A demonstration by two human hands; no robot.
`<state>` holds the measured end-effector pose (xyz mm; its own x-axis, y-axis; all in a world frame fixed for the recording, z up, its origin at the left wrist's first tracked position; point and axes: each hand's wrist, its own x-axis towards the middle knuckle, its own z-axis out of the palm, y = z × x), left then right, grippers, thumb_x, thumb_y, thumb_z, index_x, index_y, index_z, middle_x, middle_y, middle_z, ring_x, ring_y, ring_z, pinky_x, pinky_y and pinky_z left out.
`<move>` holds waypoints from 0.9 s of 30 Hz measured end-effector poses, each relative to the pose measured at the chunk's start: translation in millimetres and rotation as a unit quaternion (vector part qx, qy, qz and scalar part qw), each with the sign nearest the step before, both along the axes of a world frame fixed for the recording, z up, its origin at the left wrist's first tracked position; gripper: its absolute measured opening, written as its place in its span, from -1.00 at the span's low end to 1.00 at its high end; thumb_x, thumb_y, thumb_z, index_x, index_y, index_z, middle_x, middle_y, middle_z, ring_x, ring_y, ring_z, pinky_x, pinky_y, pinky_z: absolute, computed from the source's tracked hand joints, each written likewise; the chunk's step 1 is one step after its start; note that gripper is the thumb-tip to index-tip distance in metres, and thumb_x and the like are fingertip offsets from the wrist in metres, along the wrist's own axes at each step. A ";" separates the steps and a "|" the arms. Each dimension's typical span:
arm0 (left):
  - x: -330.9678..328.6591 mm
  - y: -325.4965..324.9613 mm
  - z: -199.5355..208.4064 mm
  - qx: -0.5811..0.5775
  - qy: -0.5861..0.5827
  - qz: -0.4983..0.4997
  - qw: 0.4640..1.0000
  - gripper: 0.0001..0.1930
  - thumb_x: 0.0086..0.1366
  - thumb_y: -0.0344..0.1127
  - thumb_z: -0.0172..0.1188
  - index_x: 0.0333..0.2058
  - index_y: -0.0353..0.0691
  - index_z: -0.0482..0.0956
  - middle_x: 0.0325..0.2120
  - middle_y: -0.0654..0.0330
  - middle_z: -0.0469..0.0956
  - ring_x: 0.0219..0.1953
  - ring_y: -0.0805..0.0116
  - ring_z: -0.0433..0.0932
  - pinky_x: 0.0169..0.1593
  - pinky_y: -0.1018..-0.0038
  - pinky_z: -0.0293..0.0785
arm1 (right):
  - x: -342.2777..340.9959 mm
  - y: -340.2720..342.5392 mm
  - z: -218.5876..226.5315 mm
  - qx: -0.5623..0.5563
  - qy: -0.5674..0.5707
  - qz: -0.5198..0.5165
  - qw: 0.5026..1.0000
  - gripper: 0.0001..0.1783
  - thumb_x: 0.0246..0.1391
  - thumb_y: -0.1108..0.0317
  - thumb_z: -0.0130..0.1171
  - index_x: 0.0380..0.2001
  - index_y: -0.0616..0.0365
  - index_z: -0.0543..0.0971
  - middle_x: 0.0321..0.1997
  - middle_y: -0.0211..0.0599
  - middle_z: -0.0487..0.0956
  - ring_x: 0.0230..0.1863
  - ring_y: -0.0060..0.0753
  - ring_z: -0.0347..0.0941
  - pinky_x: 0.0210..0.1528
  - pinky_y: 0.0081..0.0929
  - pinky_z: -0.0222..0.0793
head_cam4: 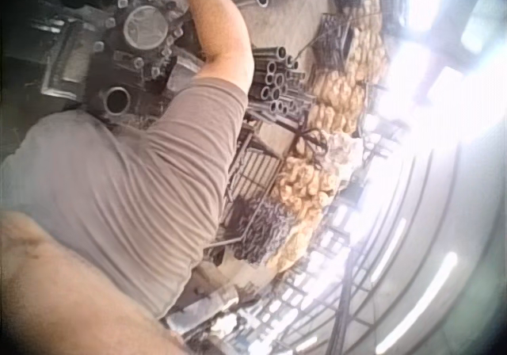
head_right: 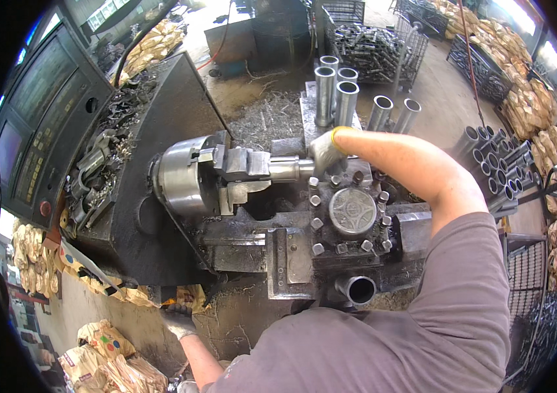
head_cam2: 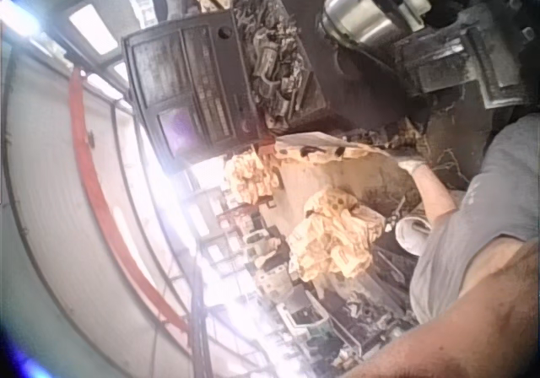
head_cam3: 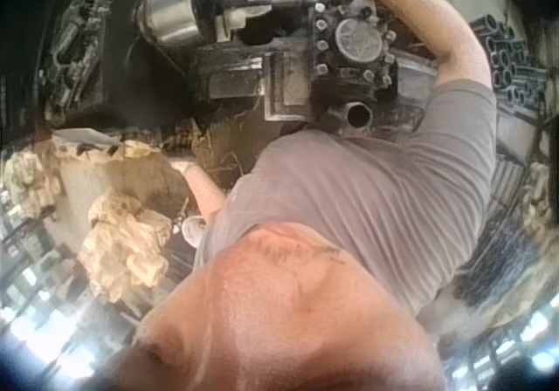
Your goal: The person repeatedly loads cylindrical metal blanks into a lathe chuck, operates the machine, and removes finished metal parts. The finished parts are placed into a wire basket. The person wears gloves throughout the process.
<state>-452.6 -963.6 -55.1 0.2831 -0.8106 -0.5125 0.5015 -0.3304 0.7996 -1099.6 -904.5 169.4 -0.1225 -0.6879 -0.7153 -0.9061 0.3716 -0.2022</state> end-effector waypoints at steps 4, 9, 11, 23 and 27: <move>30.0 -11.1 12.2 0.036 0.110 -0.074 0.991 -0.56 0.56 0.20 -0.03 -0.48 0.12 0.37 -0.65 0.51 0.21 -0.63 0.55 0.17 -0.50 0.51 0.18 | 44.0 -16.7 9.8 -0.097 -0.080 -0.117 0.985 -0.55 -0.06 0.04 0.56 -0.29 0.22 0.79 -0.34 -0.16 0.77 -0.39 -0.28 0.70 -0.32 -0.28 0.64; 20.1 -27.5 16.7 0.004 -0.031 -0.061 0.998 -0.56 0.57 0.09 0.02 -0.53 0.12 0.31 -0.68 0.42 0.20 -0.69 0.50 0.10 -0.58 0.51 0.11 | 24.2 -14.0 -29.3 -0.211 -0.161 -0.093 0.960 -0.17 -0.08 -0.06 0.57 0.18 0.21 0.59 -0.15 -0.09 0.76 -0.25 -0.29 0.73 -0.24 -0.29 0.68; 36.5 -22.7 -14.9 -0.051 -0.175 -0.044 0.982 -0.60 0.55 0.10 0.12 -0.45 0.03 0.42 -0.63 0.40 0.33 -0.64 0.50 0.28 -0.53 0.43 0.30 | 50.3 6.0 7.2 -0.238 -0.078 -0.113 0.961 -0.09 -0.03 -0.08 0.55 0.29 0.23 0.52 -0.07 -0.02 0.76 -0.14 -0.23 0.74 -0.10 -0.28 0.67; -83.8 -86.8 326.4 -0.429 -0.693 -0.087 0.573 -0.48 0.55 -0.18 0.12 0.38 -0.26 0.45 0.14 -0.15 0.67 0.08 -0.12 0.72 0.14 0.08 0.62 | 119.3 298.1 37.9 -0.616 -0.077 -0.424 0.660 -0.61 0.30 0.47 0.29 0.15 0.38 0.62 -0.09 -0.25 0.74 -0.14 -0.54 0.62 -0.04 -0.55 0.55; -96.6 -223.9 371.8 -0.311 -0.797 -0.146 0.496 -0.22 0.52 -0.06 -0.01 0.60 -0.08 -0.06 -0.07 -0.32 0.71 -0.10 -0.30 0.73 0.06 -0.08 0.64 | 153.7 345.6 7.4 -0.598 -0.123 -0.501 0.614 -0.60 0.31 0.54 0.23 0.18 0.41 0.58 -0.08 -0.19 0.73 -0.15 -0.52 0.64 -0.06 -0.53 0.61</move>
